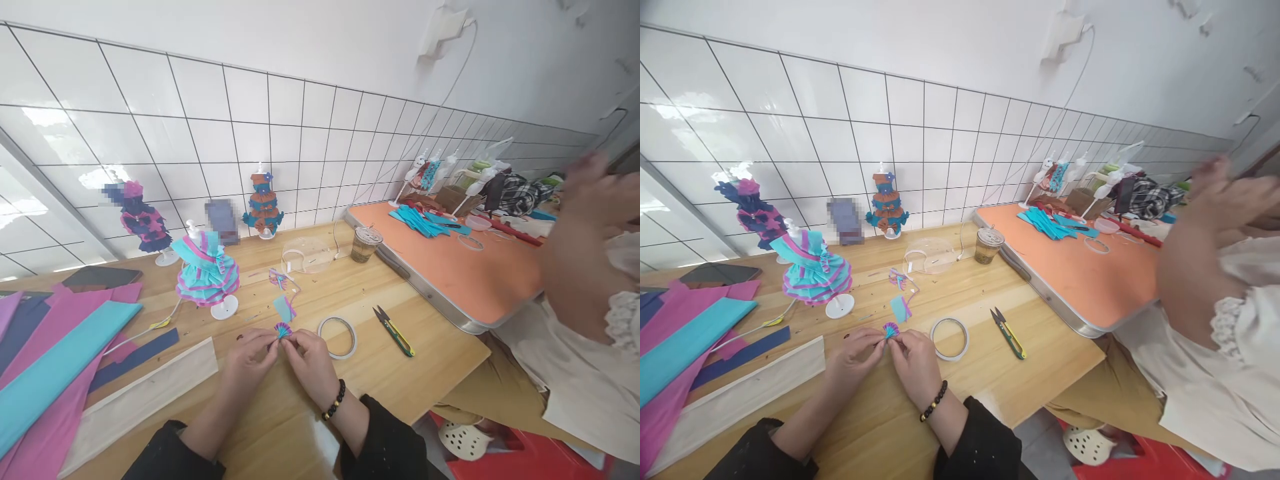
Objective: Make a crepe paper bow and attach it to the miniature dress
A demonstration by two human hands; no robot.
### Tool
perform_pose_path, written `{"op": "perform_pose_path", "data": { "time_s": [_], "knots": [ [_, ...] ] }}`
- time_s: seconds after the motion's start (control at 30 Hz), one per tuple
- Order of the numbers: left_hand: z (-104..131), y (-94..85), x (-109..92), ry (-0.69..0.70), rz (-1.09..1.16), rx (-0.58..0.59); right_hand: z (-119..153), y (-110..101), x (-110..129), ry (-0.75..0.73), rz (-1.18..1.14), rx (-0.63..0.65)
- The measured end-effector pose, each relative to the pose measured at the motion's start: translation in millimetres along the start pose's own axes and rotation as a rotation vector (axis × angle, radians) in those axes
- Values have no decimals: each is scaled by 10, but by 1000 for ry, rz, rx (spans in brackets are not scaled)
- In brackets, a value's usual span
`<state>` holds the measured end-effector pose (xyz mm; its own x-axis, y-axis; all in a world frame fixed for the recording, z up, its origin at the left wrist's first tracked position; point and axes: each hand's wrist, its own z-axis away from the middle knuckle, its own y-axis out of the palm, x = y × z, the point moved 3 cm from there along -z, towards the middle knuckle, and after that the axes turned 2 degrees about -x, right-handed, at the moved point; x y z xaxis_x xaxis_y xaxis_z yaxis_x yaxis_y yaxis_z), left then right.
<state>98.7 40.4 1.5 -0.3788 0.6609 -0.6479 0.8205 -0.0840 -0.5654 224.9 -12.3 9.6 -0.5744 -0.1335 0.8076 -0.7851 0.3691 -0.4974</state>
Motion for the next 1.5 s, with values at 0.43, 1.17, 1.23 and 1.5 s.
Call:
{"op": "perform_pose_path", "data": {
  "time_s": [0.43,1.17,1.23,1.5],
  "knots": [
    [-2,-6,-9,-73,129,2,-28,23,-39,94,-353,32],
    [0,29,25,-425,294,192,-50,-20,-18,62,-362,-58],
    [-1,32,30,-408,279,190,-48,-15,-27,64,-346,-63],
    [-15,11,8,-373,379,223,-29,13,-41,67,-279,-55]
  ]
}}
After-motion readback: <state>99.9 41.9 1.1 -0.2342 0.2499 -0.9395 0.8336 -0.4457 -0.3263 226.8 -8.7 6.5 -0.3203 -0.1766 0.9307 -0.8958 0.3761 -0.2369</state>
